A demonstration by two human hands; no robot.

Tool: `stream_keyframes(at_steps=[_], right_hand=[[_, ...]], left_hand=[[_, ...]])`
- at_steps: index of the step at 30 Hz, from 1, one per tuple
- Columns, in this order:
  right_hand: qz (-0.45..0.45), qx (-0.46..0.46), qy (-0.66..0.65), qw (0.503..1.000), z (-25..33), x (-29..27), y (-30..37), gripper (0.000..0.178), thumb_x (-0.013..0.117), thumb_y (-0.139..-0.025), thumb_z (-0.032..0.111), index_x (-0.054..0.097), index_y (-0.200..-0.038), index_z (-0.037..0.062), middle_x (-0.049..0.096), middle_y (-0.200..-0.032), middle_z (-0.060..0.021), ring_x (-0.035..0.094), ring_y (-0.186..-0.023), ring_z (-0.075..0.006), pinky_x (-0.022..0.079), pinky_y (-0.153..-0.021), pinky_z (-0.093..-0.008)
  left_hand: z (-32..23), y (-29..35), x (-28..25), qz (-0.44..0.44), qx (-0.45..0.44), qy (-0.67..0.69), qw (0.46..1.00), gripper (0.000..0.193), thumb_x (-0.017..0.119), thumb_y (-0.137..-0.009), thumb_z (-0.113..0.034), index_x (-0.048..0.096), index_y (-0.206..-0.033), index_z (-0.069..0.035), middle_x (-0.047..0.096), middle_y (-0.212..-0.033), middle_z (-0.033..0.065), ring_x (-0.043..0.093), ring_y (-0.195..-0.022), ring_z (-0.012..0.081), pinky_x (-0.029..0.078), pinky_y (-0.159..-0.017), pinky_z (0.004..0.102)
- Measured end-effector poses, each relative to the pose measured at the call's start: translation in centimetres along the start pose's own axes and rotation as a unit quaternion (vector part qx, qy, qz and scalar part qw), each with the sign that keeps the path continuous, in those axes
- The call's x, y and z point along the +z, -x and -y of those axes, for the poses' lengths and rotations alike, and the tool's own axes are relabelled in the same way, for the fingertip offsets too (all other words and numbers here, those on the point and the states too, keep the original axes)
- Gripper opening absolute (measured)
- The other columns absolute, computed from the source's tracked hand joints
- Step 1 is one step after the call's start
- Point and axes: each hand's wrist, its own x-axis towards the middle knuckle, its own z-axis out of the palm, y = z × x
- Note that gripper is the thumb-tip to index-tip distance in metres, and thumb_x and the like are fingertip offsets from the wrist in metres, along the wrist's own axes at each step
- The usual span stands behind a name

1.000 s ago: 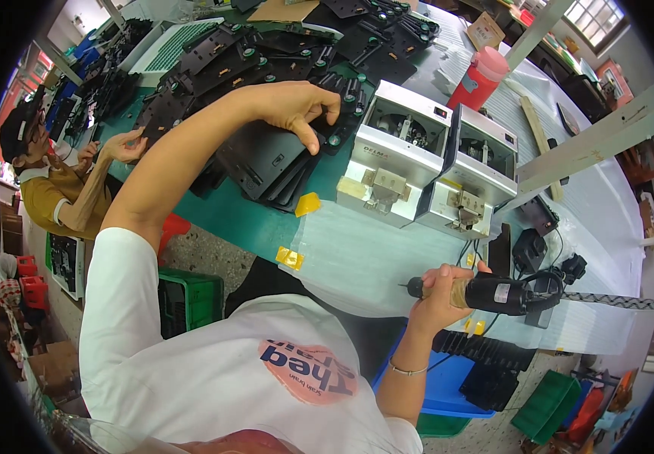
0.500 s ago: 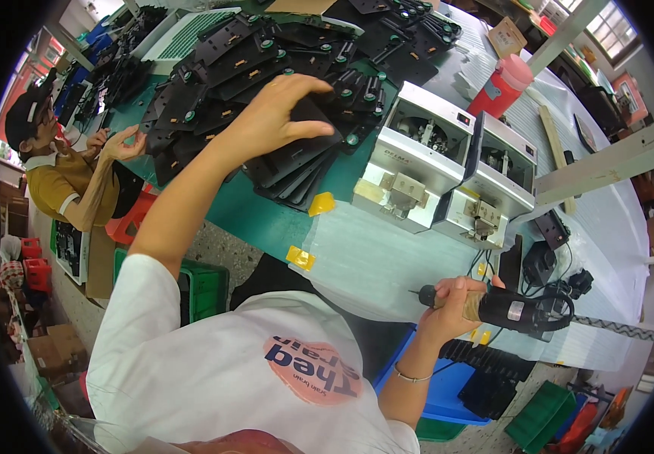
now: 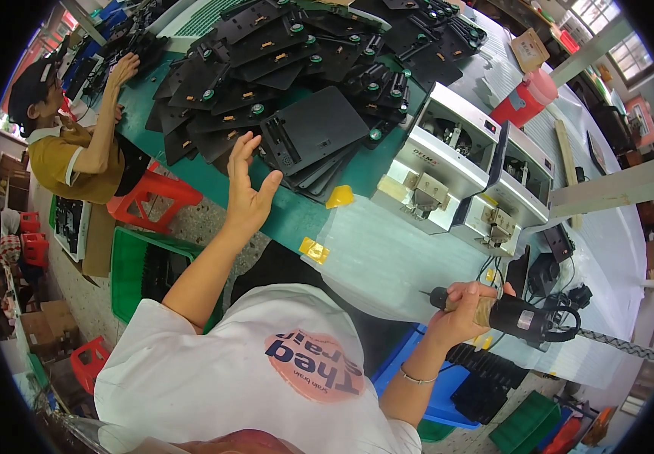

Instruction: The person assembles plastic toy housing components by joining plastic parts with screws using an electric screwdriver.

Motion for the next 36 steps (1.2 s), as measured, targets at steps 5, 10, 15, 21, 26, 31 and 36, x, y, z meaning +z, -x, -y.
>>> stream_keyframes(at_steps=[5,10,15,21,26,31,36], right_hand=[[0.040,0.016,-0.023,0.999,0.9,0.1,0.6,0.059,0.063,-0.086,0.000,0.032,-0.136,0.0019,0.050,-0.068,-0.0036,0.047,-0.052,-0.0106,0.044,-0.049,-0.0272],[0.151,0.128,-0.177,0.964,2.6,3.9,3.0,0.072,0.066,-0.083,0.007,0.028,-0.144,0.0070,0.051,-0.072,-0.0025,0.043,-0.051,-0.0090,0.041,-0.048,-0.0262],[0.233,0.201,-0.184,0.934,1.1,8.0,5.5,0.079,0.068,-0.079,0.009,0.027,-0.146,0.0083,0.054,-0.123,-0.0168,0.059,-0.082,-0.0184,0.055,-0.065,-0.0365],[0.288,0.230,-0.181,0.912,-0.8,10.1,7.0,0.090,0.071,-0.075,0.010,0.022,-0.151,0.0115,0.027,-0.153,-0.0201,0.029,-0.142,-0.0362,0.050,-0.098,-0.0517],[0.284,0.249,-0.176,0.909,-1.9,10.8,6.8,0.088,0.071,-0.076,0.011,0.024,-0.150,0.0112,0.027,-0.154,-0.0183,0.028,-0.142,-0.0366,0.050,-0.098,-0.0524],[0.291,0.253,-0.171,0.907,-2.6,11.2,6.8,0.087,0.070,-0.076,0.011,0.024,-0.150,0.0107,0.027,-0.153,-0.0199,0.030,-0.141,-0.0385,0.050,-0.097,-0.0525],[0.297,0.236,-0.156,0.912,-2.2,11.4,6.6,0.084,0.069,-0.077,0.008,0.026,-0.149,0.0095,0.030,-0.152,-0.0212,0.032,-0.139,-0.0403,0.053,-0.095,-0.0511]], left_hand=[[1.8,0.0,0.9,0.005,-0.028,0.032,0.999,0.071,0.064,-0.090,-0.038,0.032,-0.142,-0.001,0.033,-0.145,0.0219,0.033,-0.134,0.0366,0.025,-0.112,0.0442],[2.0,-0.7,1.2,0.021,-0.064,0.069,0.995,0.072,0.059,-0.093,-0.039,0.028,-0.144,0.001,0.037,-0.142,0.0254,0.038,-0.132,0.0363,0.028,-0.111,0.0425],[2.8,-1.3,1.8,0.007,-0.050,0.139,0.989,0.072,0.056,-0.096,-0.041,0.026,-0.146,0.001,0.038,-0.142,0.0250,0.042,-0.129,0.0343,0.031,-0.109,0.0425],[3.3,-1.0,2.0,0.041,-0.067,0.165,0.983,0.072,0.055,-0.095,-0.043,0.028,-0.145,0.001,0.039,-0.140,0.0244,0.041,-0.129,0.0341,0.030,-0.109,0.0423],[3.1,-1.5,2.1,0.052,-0.058,0.156,0.985,0.070,0.056,-0.095,-0.042,0.029,-0.145,0.000,0.042,-0.137,0.0223,0.044,-0.126,0.0306,0.033,-0.107,0.0405],[1.4,-2.5,1.8,0.062,-0.074,0.253,0.963,0.068,0.058,-0.095,-0.037,0.029,-0.144,0.000,0.048,-0.132,0.0192,0.048,-0.122,0.0265,0.036,-0.104,0.0370],[1.3,-1.4,1.8,0.058,-0.050,0.231,0.970,0.071,0.064,-0.091,-0.027,0.027,-0.145,0.001,0.044,-0.137,0.0202,0.045,-0.126,0.0281,0.033,-0.107,0.0381]])
